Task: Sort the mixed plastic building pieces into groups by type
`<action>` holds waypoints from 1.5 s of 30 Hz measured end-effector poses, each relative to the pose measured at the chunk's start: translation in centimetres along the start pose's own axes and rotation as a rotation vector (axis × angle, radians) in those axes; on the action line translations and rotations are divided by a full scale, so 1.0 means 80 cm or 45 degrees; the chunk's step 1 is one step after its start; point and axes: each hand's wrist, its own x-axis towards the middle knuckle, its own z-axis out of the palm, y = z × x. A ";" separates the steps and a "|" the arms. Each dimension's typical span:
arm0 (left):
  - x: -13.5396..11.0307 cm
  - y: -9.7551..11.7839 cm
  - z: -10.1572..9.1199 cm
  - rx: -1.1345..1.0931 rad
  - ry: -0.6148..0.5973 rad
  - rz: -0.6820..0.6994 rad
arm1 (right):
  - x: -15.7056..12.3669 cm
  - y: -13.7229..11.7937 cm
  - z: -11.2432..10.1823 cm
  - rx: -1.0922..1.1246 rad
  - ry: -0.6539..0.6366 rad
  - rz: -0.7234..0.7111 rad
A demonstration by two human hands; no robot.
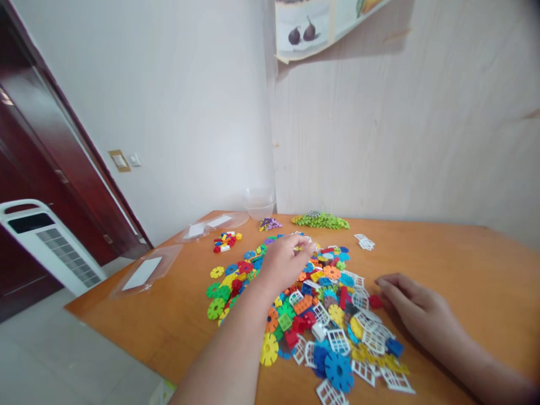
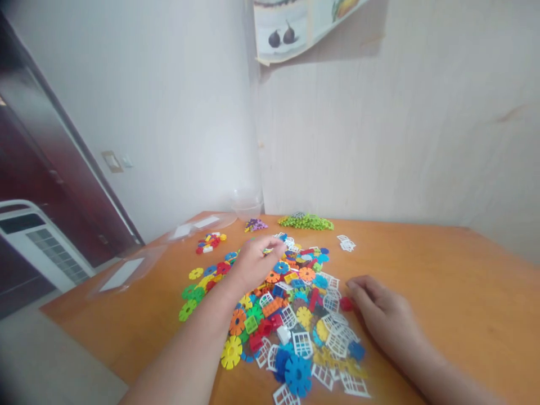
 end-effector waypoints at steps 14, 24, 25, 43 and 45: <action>0.017 -0.021 -0.037 -0.902 0.177 -0.582 | 0.000 -0.005 0.003 0.101 0.061 -0.059; 0.024 -0.048 -0.058 -1.149 0.422 -0.672 | -0.001 -0.008 0.002 0.125 0.068 -0.047; 0.024 -0.048 -0.057 -1.129 0.437 -0.687 | -0.002 -0.009 0.002 0.125 0.066 -0.053; 0.008 -0.019 -0.021 -0.386 0.022 -0.469 | 0.002 -0.010 0.008 0.195 0.102 -0.097; 0.007 -0.016 -0.018 -0.352 -0.086 -0.416 | 0.001 -0.013 0.007 0.211 0.107 -0.109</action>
